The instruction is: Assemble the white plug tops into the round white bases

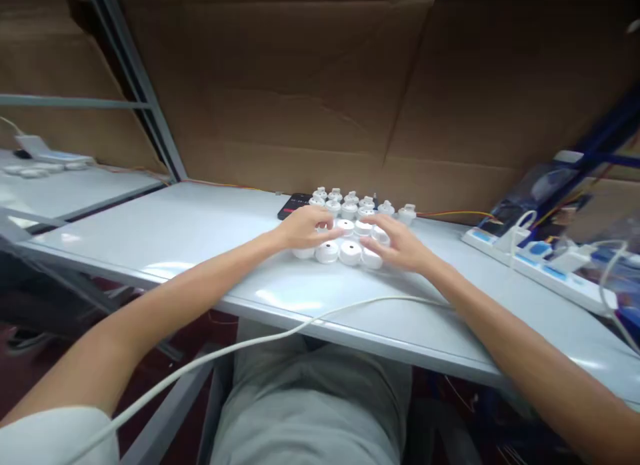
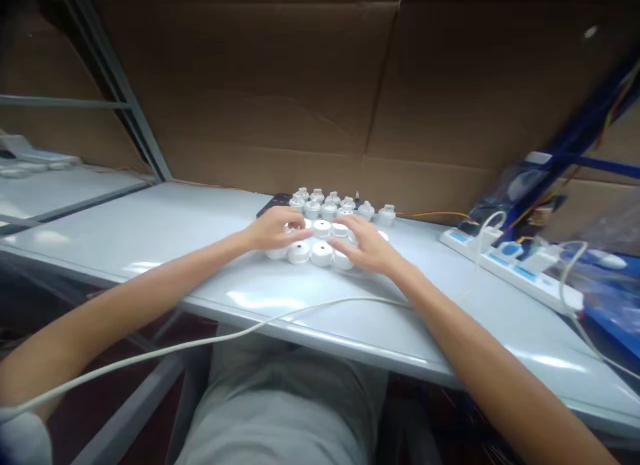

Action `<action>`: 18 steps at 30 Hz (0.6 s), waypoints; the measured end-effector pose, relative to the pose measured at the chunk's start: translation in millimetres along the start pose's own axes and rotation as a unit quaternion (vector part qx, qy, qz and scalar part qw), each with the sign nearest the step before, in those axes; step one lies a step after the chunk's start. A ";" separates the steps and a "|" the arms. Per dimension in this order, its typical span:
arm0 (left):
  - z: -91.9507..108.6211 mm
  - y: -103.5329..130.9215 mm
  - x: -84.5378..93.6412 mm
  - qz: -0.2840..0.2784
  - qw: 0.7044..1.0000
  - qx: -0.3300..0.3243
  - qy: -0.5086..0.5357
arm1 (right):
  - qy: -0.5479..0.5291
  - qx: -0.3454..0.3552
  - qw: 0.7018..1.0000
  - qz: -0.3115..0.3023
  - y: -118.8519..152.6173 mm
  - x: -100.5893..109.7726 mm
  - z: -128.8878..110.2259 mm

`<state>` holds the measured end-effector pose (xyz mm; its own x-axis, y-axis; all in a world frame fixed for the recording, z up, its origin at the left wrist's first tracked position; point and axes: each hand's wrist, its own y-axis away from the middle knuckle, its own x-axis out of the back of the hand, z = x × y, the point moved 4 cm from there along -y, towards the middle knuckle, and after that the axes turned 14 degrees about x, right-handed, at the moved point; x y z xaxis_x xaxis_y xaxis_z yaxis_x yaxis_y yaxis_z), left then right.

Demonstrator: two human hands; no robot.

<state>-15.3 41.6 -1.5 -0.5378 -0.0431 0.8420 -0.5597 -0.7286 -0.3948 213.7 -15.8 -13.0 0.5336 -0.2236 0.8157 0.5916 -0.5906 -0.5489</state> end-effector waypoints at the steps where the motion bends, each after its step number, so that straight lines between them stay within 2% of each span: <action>1: -4.5 -2.5 3.7 0.012 1.000 0.010 0.007 | 0.019 -0.018 1.000 0.007 1.8 5.3 7.0; 4: -18.9 -8.6 12.5 0.028 0.999 0.029 0.021 | 0.051 -0.064 0.997 -0.003 10.8 16.1 29.3; 9: -41.5 -14.8 13.5 0.000 0.999 0.053 -0.013 | 0.077 -0.134 0.987 -0.031 23.7 21.1 60.2; 14: -59.9 -19.4 14.3 0.004 0.994 0.106 -0.031 | 0.076 -0.181 0.980 -0.037 26.8 27.8 72.5; 18: -65.4 -20.0 16.1 0.010 0.993 0.114 -0.016 | 0.083 -0.199 0.974 -0.072 29.9 32.4 76.1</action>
<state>-54.0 100.1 -4.1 -0.5245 -0.0787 0.8477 -0.3903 -0.8627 -0.3216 294.7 18.4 -16.9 0.3365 -0.2189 0.9159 0.3550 -0.8714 -0.3387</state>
